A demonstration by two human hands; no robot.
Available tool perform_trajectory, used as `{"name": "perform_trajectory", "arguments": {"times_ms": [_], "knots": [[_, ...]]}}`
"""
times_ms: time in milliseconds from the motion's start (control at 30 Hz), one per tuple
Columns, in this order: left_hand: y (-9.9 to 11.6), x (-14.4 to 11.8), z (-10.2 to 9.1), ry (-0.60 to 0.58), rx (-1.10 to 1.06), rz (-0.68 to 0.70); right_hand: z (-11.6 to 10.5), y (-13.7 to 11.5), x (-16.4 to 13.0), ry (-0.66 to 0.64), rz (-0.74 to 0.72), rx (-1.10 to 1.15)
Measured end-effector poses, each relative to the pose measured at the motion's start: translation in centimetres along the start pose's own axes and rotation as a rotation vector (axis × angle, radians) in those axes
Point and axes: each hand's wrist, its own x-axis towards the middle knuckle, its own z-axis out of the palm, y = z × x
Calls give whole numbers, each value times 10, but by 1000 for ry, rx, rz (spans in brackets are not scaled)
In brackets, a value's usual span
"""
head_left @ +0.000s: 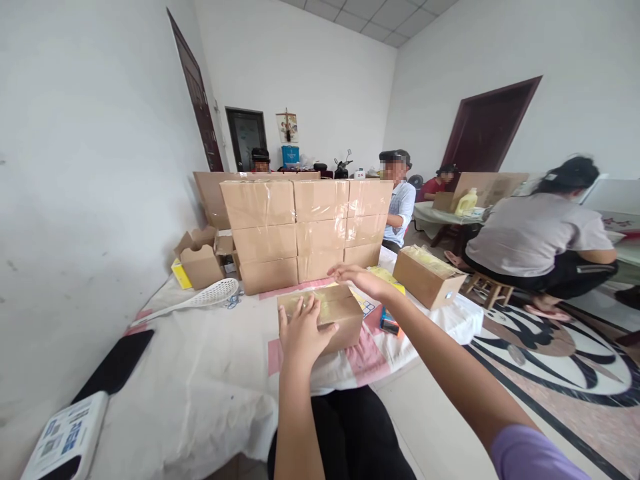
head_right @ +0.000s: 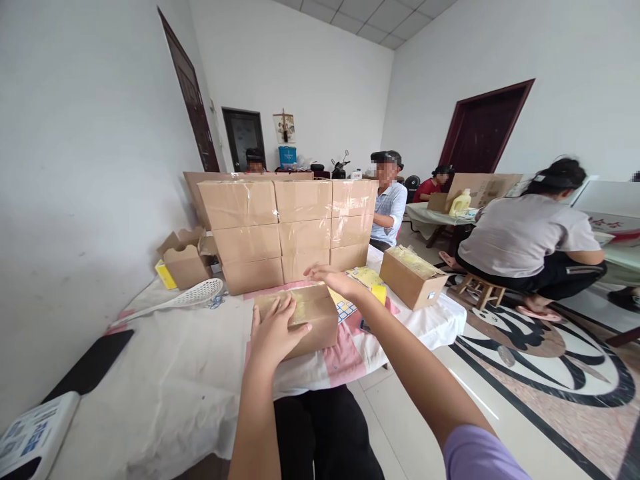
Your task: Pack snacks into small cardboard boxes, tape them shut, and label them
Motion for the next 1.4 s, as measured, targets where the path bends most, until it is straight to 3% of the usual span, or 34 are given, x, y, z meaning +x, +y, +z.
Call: {"name": "perform_trajectory", "arguments": {"times_ms": [133,333,467,533,633,700,800,900,1067,1200,1400], "knots": [[-1,0,1,-6,0,-11,14,6,0,-24,129,-388],[-3,-2,6,39,4,3,26,9,-4,-3,145,-508],[-2,-3,6,56,0,-6,9,-10,-15,362,191,-749],[-1,-4,6,69,-4,-5,6,-17,-26,432,123,-756],[-1,-4,5,82,-14,2,26,-20,-53,173,-69,-626],[0,-4,5,89,-24,0,49,-17,-77,35,-111,-563],[0,-4,7,113,-41,-10,77,-10,-112,71,-42,-546],[-1,-5,8,132,-49,-7,79,-7,-125,100,-27,-533],[-2,-5,9,132,-45,1,52,-14,-83,23,-36,-483],[-3,-3,10,148,-38,-5,51,-13,-64,-15,-30,-479],[-6,-2,11,122,-80,3,66,1,-117,96,-58,-467]]}}
